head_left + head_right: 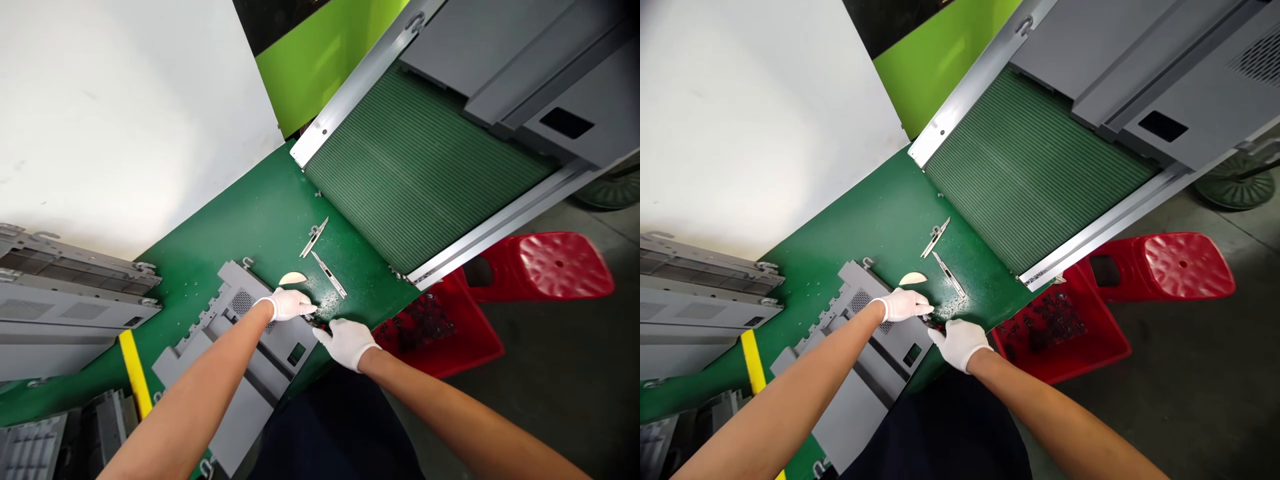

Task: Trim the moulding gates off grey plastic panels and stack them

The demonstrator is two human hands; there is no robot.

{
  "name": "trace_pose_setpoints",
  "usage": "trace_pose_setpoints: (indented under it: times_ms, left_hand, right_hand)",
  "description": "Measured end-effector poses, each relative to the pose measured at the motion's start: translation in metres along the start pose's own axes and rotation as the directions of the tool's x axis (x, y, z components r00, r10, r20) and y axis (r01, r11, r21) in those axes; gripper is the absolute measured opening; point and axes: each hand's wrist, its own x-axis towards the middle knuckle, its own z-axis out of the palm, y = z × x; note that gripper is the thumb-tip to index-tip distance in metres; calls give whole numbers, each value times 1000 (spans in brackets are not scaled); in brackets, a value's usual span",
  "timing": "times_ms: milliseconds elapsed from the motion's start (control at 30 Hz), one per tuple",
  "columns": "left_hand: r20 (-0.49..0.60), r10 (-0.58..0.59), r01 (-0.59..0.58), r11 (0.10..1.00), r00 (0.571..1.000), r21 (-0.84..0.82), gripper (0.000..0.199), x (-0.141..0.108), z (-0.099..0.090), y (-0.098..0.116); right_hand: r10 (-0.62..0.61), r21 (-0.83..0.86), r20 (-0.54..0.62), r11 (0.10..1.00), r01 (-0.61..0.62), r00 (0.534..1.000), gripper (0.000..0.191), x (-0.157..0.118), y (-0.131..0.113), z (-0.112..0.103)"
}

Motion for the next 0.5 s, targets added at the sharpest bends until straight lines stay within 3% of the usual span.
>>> trace_pose_setpoints:
  times_ms: [300, 500]
  left_hand:
    - [6, -20, 20, 1000, 1000, -8, 54, 3, 1, 1]
    - [-33, -23, 21, 998, 999, -60, 49, 2, -3, 1]
  right_hand:
    - [-19, -33, 29, 999, 19, 999, 85, 8, -2, 4]
    - [-116, -73, 54, 990, 120, 992, 78, 16, 5, -4]
